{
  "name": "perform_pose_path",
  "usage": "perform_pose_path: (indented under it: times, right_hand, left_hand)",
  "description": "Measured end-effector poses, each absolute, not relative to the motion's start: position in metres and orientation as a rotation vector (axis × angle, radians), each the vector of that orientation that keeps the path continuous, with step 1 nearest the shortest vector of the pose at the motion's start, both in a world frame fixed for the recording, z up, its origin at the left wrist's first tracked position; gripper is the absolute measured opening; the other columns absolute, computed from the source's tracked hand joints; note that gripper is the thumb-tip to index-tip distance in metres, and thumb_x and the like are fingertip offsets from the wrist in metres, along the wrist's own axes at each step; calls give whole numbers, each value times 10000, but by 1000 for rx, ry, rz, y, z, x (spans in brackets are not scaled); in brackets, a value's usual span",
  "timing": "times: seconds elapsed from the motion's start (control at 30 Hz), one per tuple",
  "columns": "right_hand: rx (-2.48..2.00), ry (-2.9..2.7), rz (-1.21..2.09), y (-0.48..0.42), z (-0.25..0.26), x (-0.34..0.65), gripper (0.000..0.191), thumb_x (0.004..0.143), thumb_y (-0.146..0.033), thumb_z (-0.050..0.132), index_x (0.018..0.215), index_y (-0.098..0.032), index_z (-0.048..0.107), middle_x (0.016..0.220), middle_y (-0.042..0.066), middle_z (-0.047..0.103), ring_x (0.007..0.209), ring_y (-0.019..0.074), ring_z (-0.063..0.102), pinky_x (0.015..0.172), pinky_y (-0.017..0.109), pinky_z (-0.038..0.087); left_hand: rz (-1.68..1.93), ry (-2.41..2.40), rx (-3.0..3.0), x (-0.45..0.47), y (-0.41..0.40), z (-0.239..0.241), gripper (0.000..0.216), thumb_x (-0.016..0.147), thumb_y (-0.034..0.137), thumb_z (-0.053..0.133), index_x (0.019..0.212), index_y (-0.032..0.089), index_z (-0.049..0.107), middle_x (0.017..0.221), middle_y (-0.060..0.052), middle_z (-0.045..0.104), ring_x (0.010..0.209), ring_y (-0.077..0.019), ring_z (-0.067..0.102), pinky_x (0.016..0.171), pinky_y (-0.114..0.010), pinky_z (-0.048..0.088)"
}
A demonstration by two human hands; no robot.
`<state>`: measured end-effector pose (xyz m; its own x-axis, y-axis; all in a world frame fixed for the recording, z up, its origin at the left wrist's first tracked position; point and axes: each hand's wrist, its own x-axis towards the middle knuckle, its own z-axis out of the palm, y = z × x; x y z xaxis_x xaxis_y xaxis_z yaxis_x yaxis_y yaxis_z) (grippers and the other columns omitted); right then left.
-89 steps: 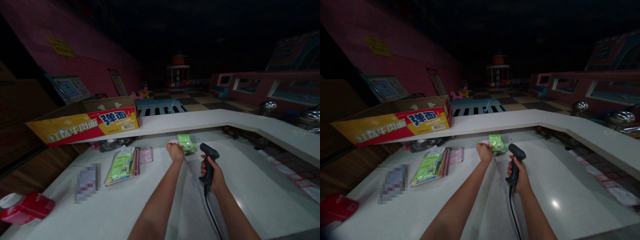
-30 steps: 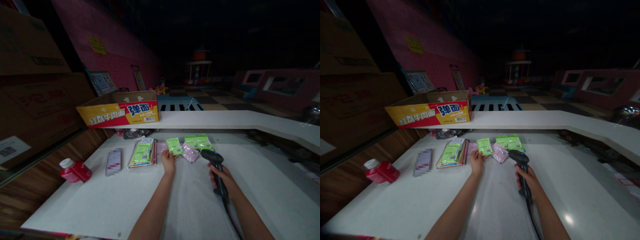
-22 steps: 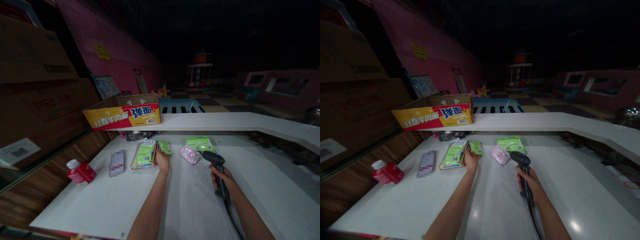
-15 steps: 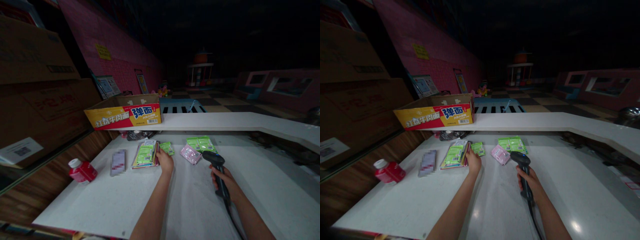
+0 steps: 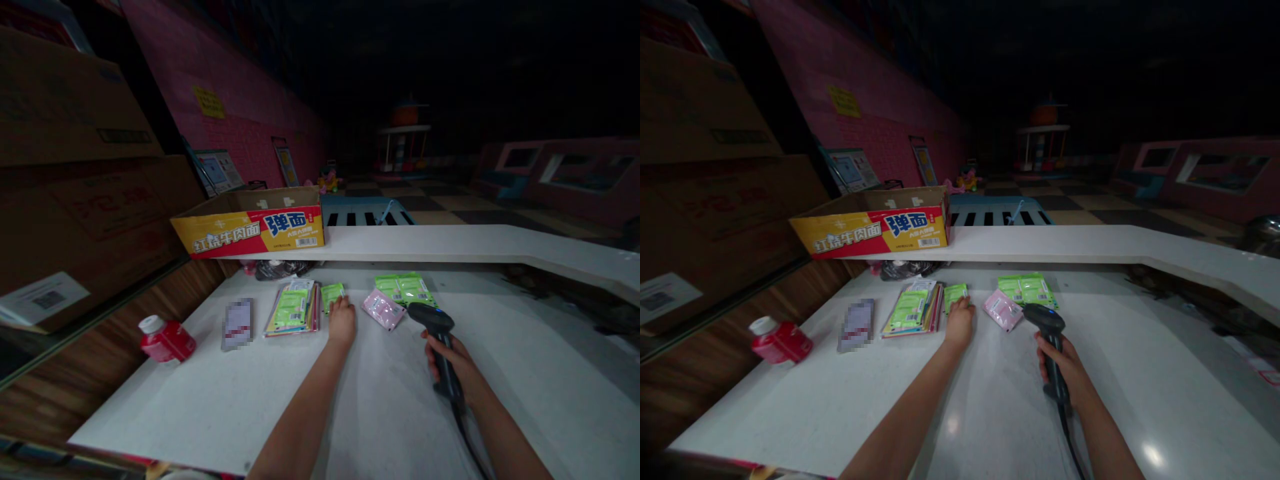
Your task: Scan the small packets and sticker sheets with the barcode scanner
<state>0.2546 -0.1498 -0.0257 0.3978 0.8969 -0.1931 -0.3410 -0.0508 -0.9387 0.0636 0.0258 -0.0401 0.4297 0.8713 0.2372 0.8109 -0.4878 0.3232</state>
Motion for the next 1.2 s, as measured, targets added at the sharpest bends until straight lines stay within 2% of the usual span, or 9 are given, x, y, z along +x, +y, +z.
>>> perform_pose_path:
  times: [0.17, 0.33, 0.43, 0.5, 0.63, 0.77, 0.93, 1.03, 1.2]
  right_hand:
    - [-1217, -608, 1096, -150, -25, 254, 452, 663, -511, 806, 917, -208, 585, 538, -60, 557, 356, 108, 500, 310, 207, 380]
    - [-1198, -595, 1100, -148, -28, 257, 449, 677, -509, 802, 931, -209, 584, 542, -61, 564, 360, 107, 504, 317, 207, 388]
    - [-1202, -576, 1087, -147, -29, 260, 441, 685, -505, 796, 935, -210, 584, 540, -57, 572, 362, 111, 508, 320, 209, 392]
    - [-1197, -569, 1077, -146, -28, 261, 438, 676, -501, 799, 922, -208, 584, 531, -58, 565, 356, 115, 505, 316, 213, 390]
    - [-1189, -537, 1068, -145, -27, 261, 438, 668, -495, 805, 912, -203, 588, 525, -60, 555, 354, 111, 503, 309, 207, 381]
    - [-1191, -529, 1064, -145, -26, 261, 428, 675, -489, 801, 909, -204, 584, 525, -59, 561, 353, 109, 506, 308, 201, 376]
    - [-1170, -546, 1070, -145, -24, 261, 418, 678, -497, 792, 899, -211, 581, 528, -62, 559, 356, 113, 509, 315, 210, 391]
    - [-1177, -556, 1074, -145, -23, 260, 425, 672, -497, 795, 901, -211, 581, 524, -64, 561, 350, 112, 507, 311, 208, 382]
    - [-1190, -590, 1104, -148, -22, 257, 449, 673, -510, 791, 938, -214, 582, 533, -68, 560, 353, 108, 511, 315, 208, 391]
  left_hand:
    - [601, 1495, 2502, 50, 30, -38, 351, 804, -33, 436, 946, 122, 716, 1359, -185, 574, 1361, -269, 447, 1154, -446, 300]
    - [691, 1459, 2519, 53, 25, -33, 399, 801, -17, 416, 1039, 132, 698, 1335, -166, 580, 1337, -259, 451, 1116, -399, 349]
    - [774, 1445, 2443, 70, 18, -32, 323, 865, 136, 483, 1136, 143, 659, 1209, -164, 622, 1207, -274, 529, 1062, -401, 383]
    - [812, 1488, 2344, 84, 14, -34, 384, 836, 308, 607, 1180, 138, 622, 1157, -170, 621, 1155, -310, 543, 1035, -429, 387]
    - [938, 1607, 2103, 112, 8, -38, 708, 517, 500, 854, 1074, 148, 597, 1192, -201, 578, 1181, -396, 505, 1018, -475, 367]
    - [900, 1690, 1981, 124, 8, -39, 754, 372, 381, 925, 987, 178, 538, 1190, -169, 573, 1218, -396, 483, 1026, -483, 351]
    - [1097, 1205, 1692, 120, 12, -48, 592, 524, 181, 831, 995, 212, 473, 911, -21, 640, 906, -232, 648, 836, -346, 478]
    - [1170, 892, 1400, 115, 15, -58, 593, 568, 215, 806, 1041, 220, 448, 865, 3, 663, 786, -186, 671, 737, -296, 511]
    - [1329, 770, 1068, 109, 17, -66, 692, 547, 351, 856, 1073, 211, 429, 933, -58, 713, 839, -201, 701, 791, -331, 535]
